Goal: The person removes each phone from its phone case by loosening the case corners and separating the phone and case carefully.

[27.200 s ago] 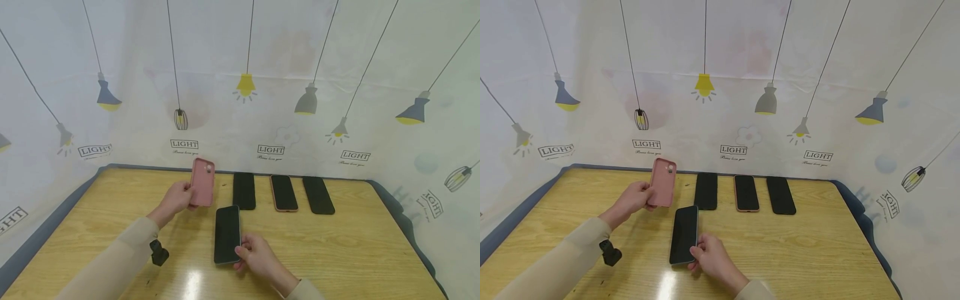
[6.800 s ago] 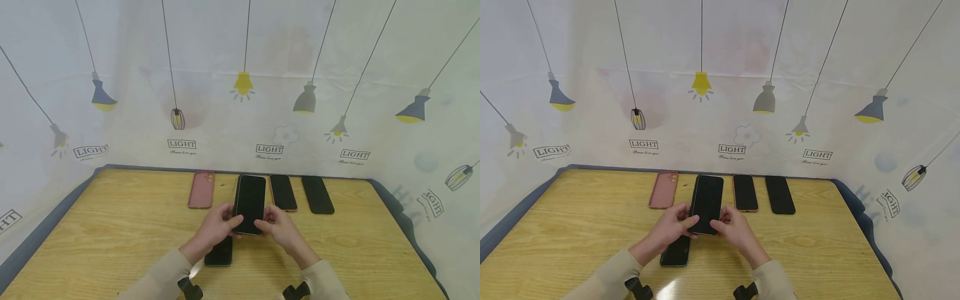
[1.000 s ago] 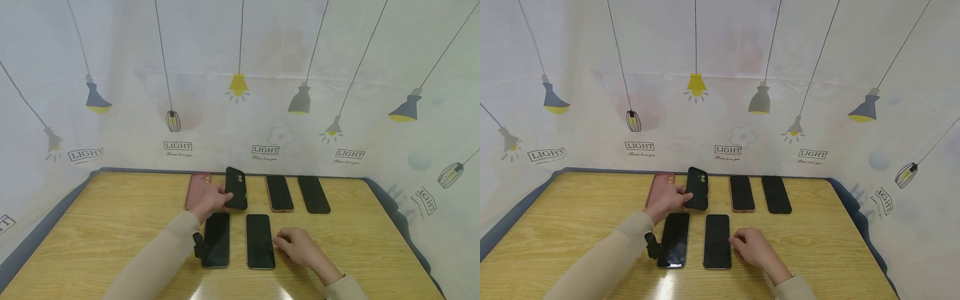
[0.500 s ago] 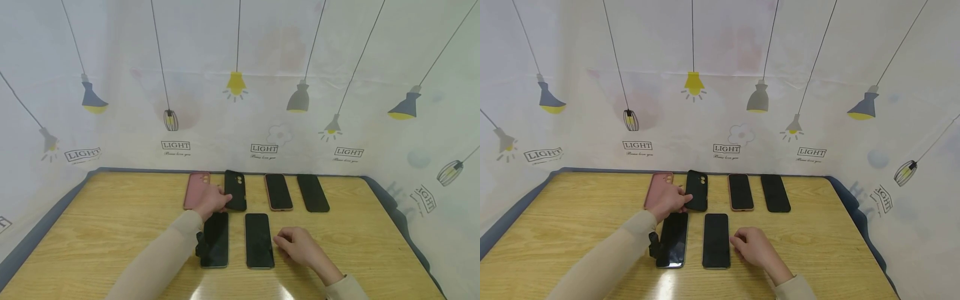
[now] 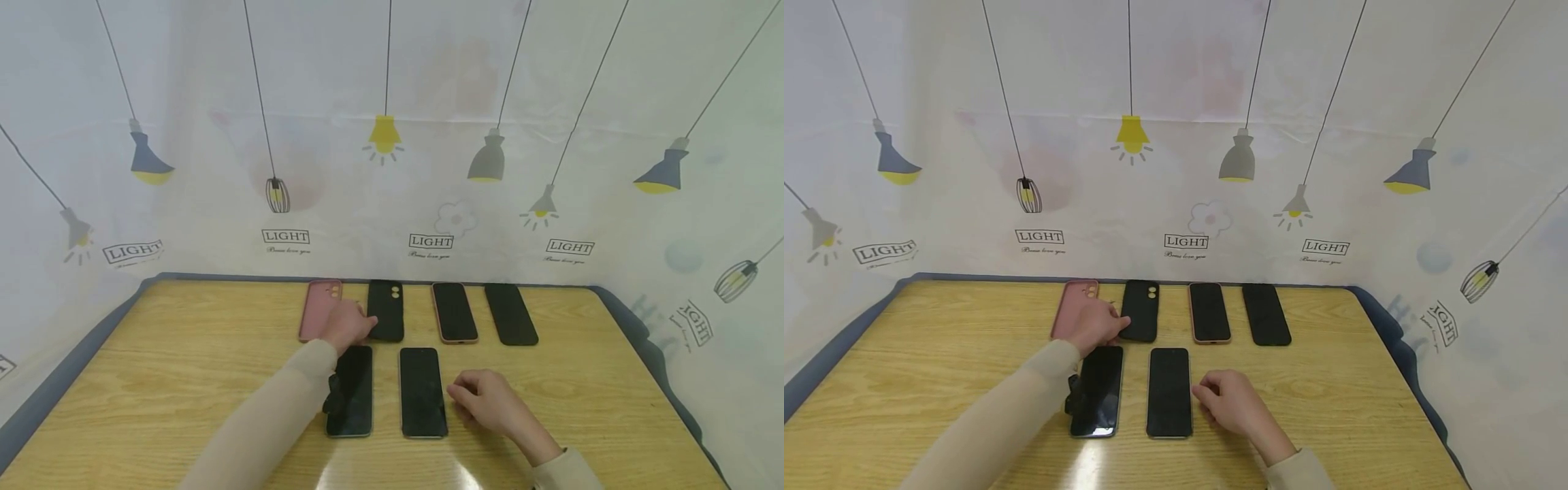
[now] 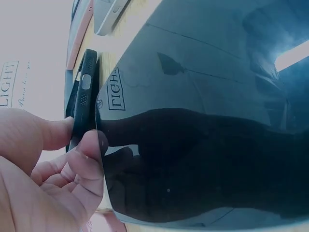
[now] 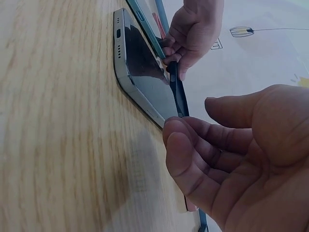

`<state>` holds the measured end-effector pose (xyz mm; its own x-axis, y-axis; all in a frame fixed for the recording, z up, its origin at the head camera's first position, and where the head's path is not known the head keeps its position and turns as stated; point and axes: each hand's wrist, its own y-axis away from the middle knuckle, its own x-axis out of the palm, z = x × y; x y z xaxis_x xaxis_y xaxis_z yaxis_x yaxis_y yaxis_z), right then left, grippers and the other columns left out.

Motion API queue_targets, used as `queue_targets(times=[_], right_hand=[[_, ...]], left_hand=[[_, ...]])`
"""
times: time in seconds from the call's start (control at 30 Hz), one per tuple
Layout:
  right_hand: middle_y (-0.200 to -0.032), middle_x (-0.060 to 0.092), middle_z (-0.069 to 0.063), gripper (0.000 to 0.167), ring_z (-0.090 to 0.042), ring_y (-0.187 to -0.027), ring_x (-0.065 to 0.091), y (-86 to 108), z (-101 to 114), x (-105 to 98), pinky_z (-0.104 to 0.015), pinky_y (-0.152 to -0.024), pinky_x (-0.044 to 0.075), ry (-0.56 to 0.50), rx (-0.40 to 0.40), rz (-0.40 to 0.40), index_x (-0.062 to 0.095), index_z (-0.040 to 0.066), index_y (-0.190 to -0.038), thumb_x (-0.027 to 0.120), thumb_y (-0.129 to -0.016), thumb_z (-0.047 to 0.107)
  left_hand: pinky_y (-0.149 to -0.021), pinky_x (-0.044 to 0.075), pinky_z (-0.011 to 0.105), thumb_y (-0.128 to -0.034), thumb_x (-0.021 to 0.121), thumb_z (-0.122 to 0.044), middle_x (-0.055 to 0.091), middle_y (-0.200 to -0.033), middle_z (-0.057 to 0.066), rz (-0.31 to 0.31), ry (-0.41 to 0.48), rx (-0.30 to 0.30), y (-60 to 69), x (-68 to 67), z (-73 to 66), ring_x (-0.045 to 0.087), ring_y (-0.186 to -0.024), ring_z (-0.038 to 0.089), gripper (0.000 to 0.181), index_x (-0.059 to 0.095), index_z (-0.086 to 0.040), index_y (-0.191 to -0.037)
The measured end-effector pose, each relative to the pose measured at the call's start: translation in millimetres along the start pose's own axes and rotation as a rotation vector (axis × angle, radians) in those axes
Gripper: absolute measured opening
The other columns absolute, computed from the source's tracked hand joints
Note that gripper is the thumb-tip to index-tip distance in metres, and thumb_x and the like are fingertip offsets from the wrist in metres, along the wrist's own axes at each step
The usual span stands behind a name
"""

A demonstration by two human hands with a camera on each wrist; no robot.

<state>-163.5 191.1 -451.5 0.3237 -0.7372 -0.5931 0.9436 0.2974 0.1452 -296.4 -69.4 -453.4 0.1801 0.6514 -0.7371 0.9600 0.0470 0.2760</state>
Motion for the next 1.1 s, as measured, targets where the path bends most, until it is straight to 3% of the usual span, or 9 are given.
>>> queue_targets(times=[0.3,0.5,0.67,0.77,0.9,1.1], right_hand=[[-0.063,0.058,-0.001,0.025,-0.012,-0.055,0.049,0.8,0,-2,-0.024,-0.050,0.042,0.010,0.006,-0.003,0.067,0.005,-0.083,0.059,-0.105,0.015],[-0.069,0.063,-0.003,0.023,-0.015,-0.059,0.056,1.5,1,-6,-0.027,-0.052,0.049,-0.013,0.013,-0.005,0.069,0.003,-0.089,0.060,-0.105,0.016],[-0.072,0.064,-0.005,0.022,-0.017,-0.062,0.060,-0.6,-1,-14,-0.027,-0.053,0.051,-0.006,-0.001,-0.024,0.069,0.002,-0.090,0.060,-0.105,0.016],[-0.072,0.064,-0.006,0.022,-0.017,-0.062,0.059,-3.7,-2,-19,-0.026,-0.053,0.050,0.016,0.002,-0.047,0.069,0.002,-0.089,0.060,-0.105,0.015],[-0.072,0.064,-0.006,0.021,-0.015,-0.061,0.056,-7.9,-5,-24,-0.026,-0.052,0.047,0.055,0.014,-0.090,0.069,0.003,-0.090,0.060,-0.105,0.014],[-0.077,0.064,-0.002,0.016,-0.015,-0.067,0.056,-15.5,-9,-31,-0.030,-0.060,0.048,0.151,0.034,-0.162,0.072,0.004,-0.098,0.061,-0.104,0.014]], left_hand=[[-0.060,0.045,0.029,-0.0986,0.071,-0.030,0.061,-0.060,0.003,-0.040,-0.078,-0.002,-1.1,0.9,-4.2,0.062,-0.057,0.018,0.040,0.062,-0.010,-0.065],[-0.061,0.045,0.032,-0.1005,0.068,-0.032,0.064,-0.060,0.004,-0.017,-0.048,-0.058,-1.6,-0.7,-6.6,0.061,-0.060,0.019,0.039,0.065,-0.008,-0.070],[-0.060,0.043,0.034,-0.1013,0.066,-0.036,0.056,-0.068,0.005,-0.014,-0.014,-0.071,-0.5,-5.0,-7.1,0.058,-0.065,0.021,0.038,0.064,-0.007,-0.077],[-0.063,0.045,0.034,-0.1012,0.066,-0.038,0.058,-0.079,0.006,-0.024,-0.007,-0.022,3.7,-9.8,-7.9,0.057,-0.073,0.021,0.035,0.068,-0.005,-0.090],[-0.072,0.051,0.036,-0.1019,0.065,-0.037,0.066,-0.094,0.008,-0.044,-0.024,0.087,12.5,-15.7,-9.1,0.059,-0.083,0.022,0.034,0.070,-0.004,-0.106],[-0.078,0.054,0.039,-0.1021,0.064,-0.037,0.069,-0.101,0.007,-0.047,0.033,0.172,26.7,-21.0,-8.6,0.062,-0.089,0.022,0.032,0.069,-0.006,-0.110]])
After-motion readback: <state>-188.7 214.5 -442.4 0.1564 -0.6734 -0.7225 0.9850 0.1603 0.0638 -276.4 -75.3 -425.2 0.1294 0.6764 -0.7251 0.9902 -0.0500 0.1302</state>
